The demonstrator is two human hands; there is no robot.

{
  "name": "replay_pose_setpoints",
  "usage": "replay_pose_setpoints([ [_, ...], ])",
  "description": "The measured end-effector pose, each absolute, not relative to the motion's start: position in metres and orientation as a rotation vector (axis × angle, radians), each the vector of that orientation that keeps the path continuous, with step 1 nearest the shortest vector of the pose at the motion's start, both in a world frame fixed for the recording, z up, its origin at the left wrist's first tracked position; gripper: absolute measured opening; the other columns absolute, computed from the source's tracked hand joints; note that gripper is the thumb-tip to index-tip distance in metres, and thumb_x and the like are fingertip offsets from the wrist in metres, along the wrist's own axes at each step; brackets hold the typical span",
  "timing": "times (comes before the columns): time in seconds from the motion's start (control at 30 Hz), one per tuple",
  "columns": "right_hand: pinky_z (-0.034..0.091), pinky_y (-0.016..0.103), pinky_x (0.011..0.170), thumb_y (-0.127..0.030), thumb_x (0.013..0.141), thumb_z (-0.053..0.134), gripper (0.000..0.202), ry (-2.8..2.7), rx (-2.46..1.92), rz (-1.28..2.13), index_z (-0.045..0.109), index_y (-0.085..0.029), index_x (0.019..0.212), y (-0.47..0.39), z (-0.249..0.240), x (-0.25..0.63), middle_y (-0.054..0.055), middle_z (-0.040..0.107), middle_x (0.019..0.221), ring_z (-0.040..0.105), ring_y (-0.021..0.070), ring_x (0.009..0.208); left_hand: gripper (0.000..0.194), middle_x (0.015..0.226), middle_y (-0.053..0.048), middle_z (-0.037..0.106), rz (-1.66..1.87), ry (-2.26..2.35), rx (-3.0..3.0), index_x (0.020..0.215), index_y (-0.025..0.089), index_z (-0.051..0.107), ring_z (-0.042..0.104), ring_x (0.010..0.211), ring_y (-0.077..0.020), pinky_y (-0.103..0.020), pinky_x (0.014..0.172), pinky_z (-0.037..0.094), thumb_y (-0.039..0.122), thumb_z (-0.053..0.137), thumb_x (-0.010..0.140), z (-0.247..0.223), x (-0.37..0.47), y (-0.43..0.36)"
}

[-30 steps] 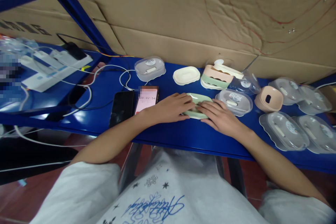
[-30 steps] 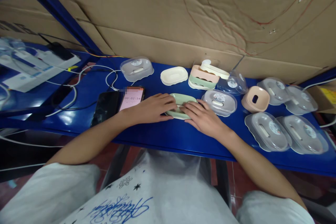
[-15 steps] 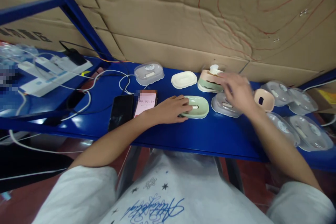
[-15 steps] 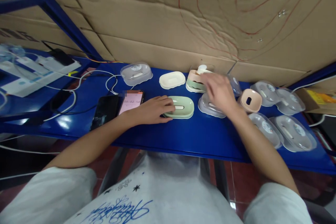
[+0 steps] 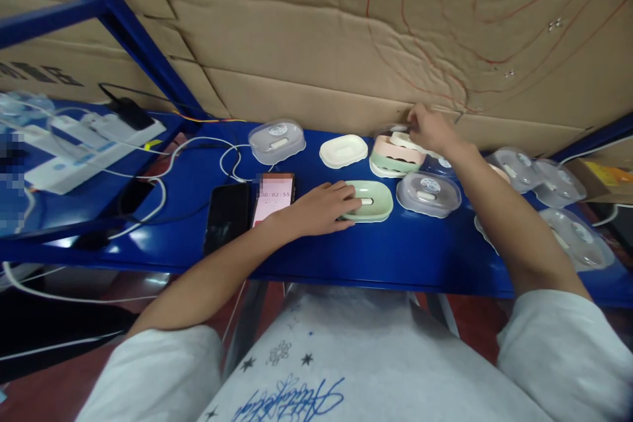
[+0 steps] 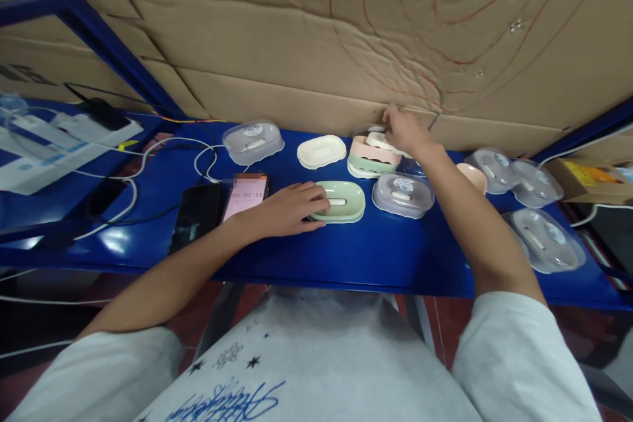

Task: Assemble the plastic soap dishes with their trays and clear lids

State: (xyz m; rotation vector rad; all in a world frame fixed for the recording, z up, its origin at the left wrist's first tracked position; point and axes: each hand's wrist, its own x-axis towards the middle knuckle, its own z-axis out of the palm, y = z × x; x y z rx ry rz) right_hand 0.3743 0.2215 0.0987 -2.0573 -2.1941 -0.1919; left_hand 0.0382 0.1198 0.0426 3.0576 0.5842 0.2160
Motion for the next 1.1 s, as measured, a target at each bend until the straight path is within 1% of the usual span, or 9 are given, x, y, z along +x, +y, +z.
replay_pose_setpoints([
  [0.1, 0.04, 0.05, 0.105, -0.014, 0.102, 0.046, 0.038, -2.175, -2.004, -0.395, 0.062, -0.01, 0.137, 0.21, 0.106, 0.369, 0.021, 0.065, 0.138, 0.058, 0.0331, 0.122, 0.019, 0.117, -0.008, 0.067, 0.217, 0.574, 3.062, 0.112, 0.02, 0.066, 0.06, 0.11, -0.0257, -0.036, 0.088, 0.048, 0.036, 0.07, 0.103, 0.042, 0.038, 0.119],
  [0.2, 0.039, 0.051, 0.105, -0.016, 0.108, 0.038, 0.04, -2.127, -1.848, -0.735, 0.066, -0.012, 0.136, 0.181, 0.108, 0.361, 0.019, 0.064, 0.133, 0.055, 0.0321, 0.123, 0.018, 0.116, -0.007, 0.067, 0.223, 0.579, 3.054, 0.112, 0.02, 0.066, 0.061, 0.11, -0.0258, -0.036, 0.088, 0.049, 0.035, 0.071, 0.103, 0.041, 0.038, 0.12],
  [0.37, 0.044, 0.04, 0.086, -0.021, 0.107, 0.047, 0.039, -2.163, -1.38, -0.913, 0.071, -0.026, 0.136, 0.102, 0.079, 0.34, 0.009, 0.067, 0.105, 0.059, 0.0253, 0.097, 0.024, 0.122, -0.008, 0.065, 0.344, 0.569, 3.015, 0.11, 0.02, 0.066, 0.065, 0.106, -0.0243, -0.036, 0.092, 0.053, 0.038, 0.077, 0.099, 0.044, 0.029, 0.127],
  [0.53, 0.047, 0.036, 0.082, -0.016, 0.104, 0.058, 0.04, -2.318, -1.063, -0.769, 0.068, -0.026, 0.142, 0.055, 0.038, 0.322, 0.006, 0.069, 0.096, 0.062, 0.0223, 0.092, 0.049, 0.134, -0.014, 0.059, 0.566, 0.645, 2.991, 0.127, 0.021, 0.062, 0.064, 0.119, -0.0311, -0.046, 0.103, 0.056, 0.048, 0.083, 0.092, 0.051, 0.022, 0.13],
  [0.6, 0.05, 0.039, 0.09, -0.019, 0.105, 0.06, 0.041, -2.392, -0.997, -0.621, 0.066, -0.027, 0.145, 0.054, 0.032, 0.319, 0.007, 0.072, 0.103, 0.065, 0.0236, 0.1, 0.064, 0.142, -0.015, 0.055, 0.532, 0.667, 2.973, 0.139, 0.024, 0.057, 0.06, 0.129, -0.0352, -0.05, 0.107, 0.055, 0.048, 0.087, 0.088, 0.05, 0.023, 0.13],
  [0.7, 0.049, 0.049, 0.11, -0.034, 0.107, 0.063, 0.046, -2.5, -0.966, -0.337, 0.061, -0.028, 0.152, 0.057, 0.029, 0.316, 0.012, 0.071, 0.133, 0.064, 0.0291, 0.127, 0.07, 0.15, -0.015, 0.052, 0.429, 0.675, 2.928, 0.149, 0.028, 0.051, 0.058, 0.136, -0.0358, -0.05, 0.109, 0.056, 0.043, 0.085, 0.09, 0.046, 0.025, 0.13],
  [0.83, 0.04, 0.063, 0.125, -0.05, 0.105, 0.063, 0.069, -2.572, -0.996, -0.034, 0.041, -0.03, 0.167, 0.059, 0.026, 0.319, 0.014, 0.05, 0.166, 0.041, 0.036, 0.158, 0.071, 0.155, -0.015, 0.049, 0.402, 0.671, 2.855, 0.155, 0.03, 0.045, 0.058, 0.14, -0.0342, -0.047, 0.106, 0.06, 0.038, 0.08, 0.094, 0.039, 0.025, 0.132],
  [0.97, 0.037, 0.064, 0.129, -0.039, 0.109, 0.058, 0.07, -2.544, -0.975, 0.061, 0.029, -0.035, 0.173, 0.059, 0.022, 0.322, 0.011, 0.039, 0.174, 0.03, 0.0343, 0.165, 0.076, 0.16, -0.018, 0.046, 0.45, 0.696, 2.863, 0.158, 0.028, 0.042, 0.051, 0.148, -0.0379, -0.053, 0.113, 0.057, 0.041, 0.081, 0.094, 0.035, 0.025, 0.133],
  [1.1, 0.029, 0.067, 0.133, -0.028, 0.111, 0.049, 0.067, -2.509, -0.994, 0.132, 0.025, -0.039, 0.173, 0.062, 0.019, 0.322, 0.004, 0.039, 0.175, 0.022, 0.0319, 0.167, 0.076, 0.162, -0.018, 0.045, 0.473, 0.709, 2.871, 0.161, 0.03, 0.04, 0.048, 0.152, -0.0388, -0.056, 0.115, 0.056, 0.04, 0.079, 0.096, 0.035, 0.025, 0.132],
])
